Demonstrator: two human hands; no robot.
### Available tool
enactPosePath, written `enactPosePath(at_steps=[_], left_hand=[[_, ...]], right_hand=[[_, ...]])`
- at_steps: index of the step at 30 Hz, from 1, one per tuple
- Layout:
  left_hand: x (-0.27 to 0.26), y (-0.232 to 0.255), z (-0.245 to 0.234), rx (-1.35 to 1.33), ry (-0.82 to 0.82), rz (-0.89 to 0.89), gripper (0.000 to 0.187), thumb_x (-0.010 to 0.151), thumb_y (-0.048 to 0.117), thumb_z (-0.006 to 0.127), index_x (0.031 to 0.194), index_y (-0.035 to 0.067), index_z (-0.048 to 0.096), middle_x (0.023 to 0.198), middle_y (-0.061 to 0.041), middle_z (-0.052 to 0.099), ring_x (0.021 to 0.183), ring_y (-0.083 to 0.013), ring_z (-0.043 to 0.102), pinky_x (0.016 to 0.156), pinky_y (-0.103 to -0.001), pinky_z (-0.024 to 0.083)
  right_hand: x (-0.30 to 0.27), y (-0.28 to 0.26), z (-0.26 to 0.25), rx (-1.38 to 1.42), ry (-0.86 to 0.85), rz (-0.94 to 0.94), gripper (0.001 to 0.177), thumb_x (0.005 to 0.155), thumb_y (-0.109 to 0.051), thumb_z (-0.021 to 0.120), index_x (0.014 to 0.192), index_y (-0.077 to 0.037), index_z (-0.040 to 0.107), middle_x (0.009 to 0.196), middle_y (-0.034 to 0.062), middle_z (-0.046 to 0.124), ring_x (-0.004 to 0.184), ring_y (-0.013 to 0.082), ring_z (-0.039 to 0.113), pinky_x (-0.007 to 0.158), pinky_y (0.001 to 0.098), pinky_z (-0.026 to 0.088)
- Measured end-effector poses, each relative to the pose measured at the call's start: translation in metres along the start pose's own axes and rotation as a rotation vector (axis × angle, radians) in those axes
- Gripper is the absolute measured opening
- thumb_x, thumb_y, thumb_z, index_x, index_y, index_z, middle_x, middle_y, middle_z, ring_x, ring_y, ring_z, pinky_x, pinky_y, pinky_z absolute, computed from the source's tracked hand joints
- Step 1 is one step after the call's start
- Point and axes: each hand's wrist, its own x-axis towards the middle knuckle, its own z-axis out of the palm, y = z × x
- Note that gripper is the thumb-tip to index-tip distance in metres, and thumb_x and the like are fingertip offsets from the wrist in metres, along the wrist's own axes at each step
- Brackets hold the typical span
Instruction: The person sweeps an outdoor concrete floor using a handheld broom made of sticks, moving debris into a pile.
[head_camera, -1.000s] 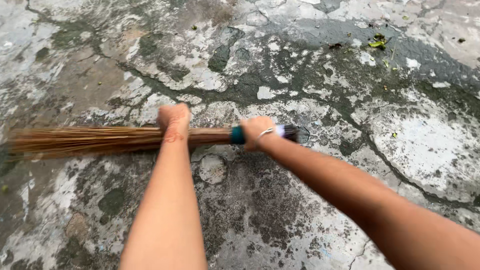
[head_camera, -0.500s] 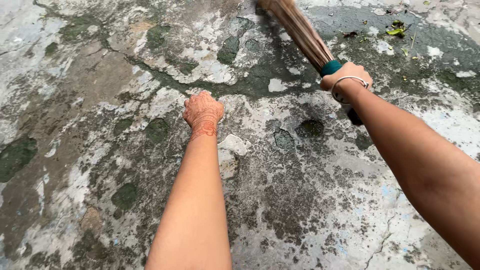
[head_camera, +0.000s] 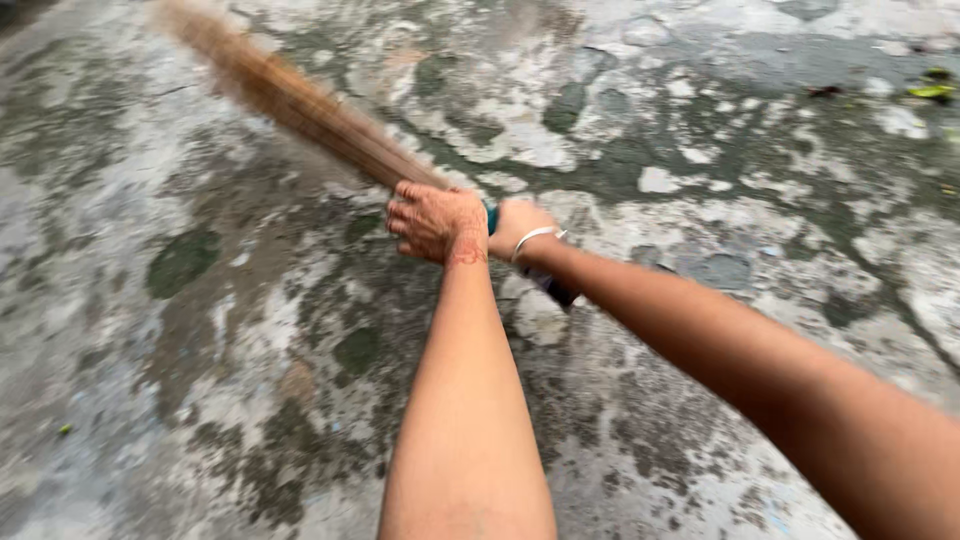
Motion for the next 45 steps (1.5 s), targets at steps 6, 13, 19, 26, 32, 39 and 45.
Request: enactPosePath(at_steps=[6,13,19,26,32,39,45], left_hand=[[0.054,-0.127,-0.061,-0.087,0.209,-0.532,0.07,0.089,0.038,0.067,0.145,0.007,0.038,0.151,-0.018,0.039,0.142,-0.0369,0.036,0.11,-0.056,0.038],[0.129,-0.248,-0.097,-0.117,0.263,-0.776,0.07,0.091,0.038,0.067,0.146,0.008,0.037,0.153,-0.016,0.038,0.143,-0.0342,0.035,0.111,-0.052,0.038],[0.151,-0.247,-0.082,-0.218,0.14,-0.776,0.07,0.092,0.038,0.067,0.148,0.009,0.037,0.154,-0.014,0.037,0.144,-0.0319,0.034,0.113,-0.049,0.038],[0.135,-0.197,-0.062,-0.363,-0.069,-0.85,0.07,0.093,0.038,0.066,0.149,0.009,0.036,0.156,-0.012,0.036,0.146,-0.0293,0.033,0.114,-0.045,0.039],[0.121,-0.16,-0.057,-0.378,-0.144,-0.884,0.071,0.094,0.038,0.066,0.151,0.01,0.035,0.158,-0.01,0.035,0.147,-0.027,0.032,0.116,-0.042,0.039],[0.078,-0.111,-0.004,-0.403,-0.468,-0.831,0.072,0.094,0.039,0.064,0.154,0.016,0.031,0.159,-0.003,0.033,0.15,-0.02,0.03,0.118,-0.037,0.04],[0.06,-0.063,0.067,-0.339,-0.597,-0.992,0.06,0.101,0.036,0.054,0.154,0.016,0.034,0.163,-0.003,0.029,0.152,-0.0208,0.025,0.121,-0.035,0.032]], right_hand=[[-0.018,-0.142,0.174,0.085,-0.274,-0.424,0.048,0.08,-0.048,0.073,0.106,-0.007,0.075,0.109,0.0228,0.074,0.103,0.0394,0.072,0.086,0.048,0.057],[-0.088,-0.235,0.285,-0.011,-0.557,-0.806,0.044,0.086,-0.045,0.068,0.116,-0.013,0.074,0.116,0.0197,0.073,0.108,0.0392,0.069,0.092,0.0454,0.055],[-0.115,-0.218,0.315,-0.065,-0.624,-0.926,0.045,0.091,-0.045,0.064,0.12,-0.011,0.071,0.117,0.0209,0.073,0.109,0.0395,0.07,0.091,0.047,0.056],[-0.075,-0.169,0.29,-0.123,-0.513,-0.778,0.047,0.096,-0.044,0.06,0.125,-0.007,0.066,0.118,0.0222,0.073,0.11,0.0398,0.071,0.09,0.0489,0.057],[-0.032,-0.143,0.181,-0.183,-0.271,-0.288,0.063,0.089,-0.053,0.066,0.129,-0.005,0.062,0.12,0.0221,0.071,0.112,0.0387,0.07,0.092,0.0486,0.057],[-0.009,-0.013,0.055,-0.294,-0.254,0.09,0.092,0.077,-0.076,0.07,0.132,-0.003,0.059,0.117,0.0217,0.072,0.106,0.035,0.073,0.088,0.0464,0.061],[-0.009,0.144,-0.01,-0.192,-0.138,0.357,0.086,0.08,-0.075,0.069,0.123,-0.001,0.067,0.101,0.0205,0.075,0.087,0.0322,0.074,0.079,0.044,0.06]])
